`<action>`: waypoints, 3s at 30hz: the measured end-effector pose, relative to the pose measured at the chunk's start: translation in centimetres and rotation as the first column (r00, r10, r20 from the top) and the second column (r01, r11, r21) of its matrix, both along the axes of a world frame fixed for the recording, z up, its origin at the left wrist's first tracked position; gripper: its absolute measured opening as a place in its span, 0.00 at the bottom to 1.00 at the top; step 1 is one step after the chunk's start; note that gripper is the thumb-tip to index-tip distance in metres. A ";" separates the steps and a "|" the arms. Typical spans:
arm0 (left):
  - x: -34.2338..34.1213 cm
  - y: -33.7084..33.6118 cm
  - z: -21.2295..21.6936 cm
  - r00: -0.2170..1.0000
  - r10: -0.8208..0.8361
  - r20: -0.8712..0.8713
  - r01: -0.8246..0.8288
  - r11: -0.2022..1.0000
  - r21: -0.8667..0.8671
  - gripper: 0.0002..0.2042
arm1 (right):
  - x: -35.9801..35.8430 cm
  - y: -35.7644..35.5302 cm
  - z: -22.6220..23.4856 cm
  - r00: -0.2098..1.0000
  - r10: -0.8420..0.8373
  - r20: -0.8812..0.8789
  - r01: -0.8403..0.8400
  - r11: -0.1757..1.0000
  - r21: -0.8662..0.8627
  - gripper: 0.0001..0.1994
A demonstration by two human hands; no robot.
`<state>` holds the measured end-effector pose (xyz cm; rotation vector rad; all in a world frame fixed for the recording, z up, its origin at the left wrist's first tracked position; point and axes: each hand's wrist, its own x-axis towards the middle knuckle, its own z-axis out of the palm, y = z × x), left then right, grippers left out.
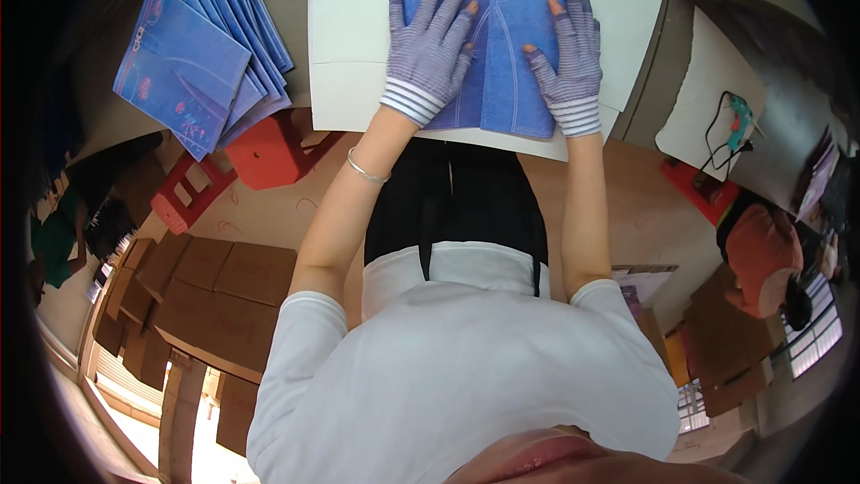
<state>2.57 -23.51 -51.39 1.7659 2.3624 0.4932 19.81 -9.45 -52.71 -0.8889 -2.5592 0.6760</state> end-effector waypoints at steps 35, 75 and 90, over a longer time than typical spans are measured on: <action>-0.7 0.5 0.1 0.994 -0.095 -0.044 0.089 0.989 -0.117 0.31 | -2.0 1.3 0.0 0.943 0.025 0.333 -0.117 0.959 0.259 0.34; -6.7 -19.1 7.6 0.273 0.496 0.824 -0.738 0.658 -0.152 0.22 | 13.0 2.3 1.2 0.916 -0.367 0.162 0.378 0.925 -0.045 0.24; -15.1 -17.0 7.2 0.685 0.720 -0.110 -0.651 0.673 0.351 0.25 | 10.6 8.9 -1.3 0.722 -0.675 -0.152 0.566 0.703 -0.430 0.16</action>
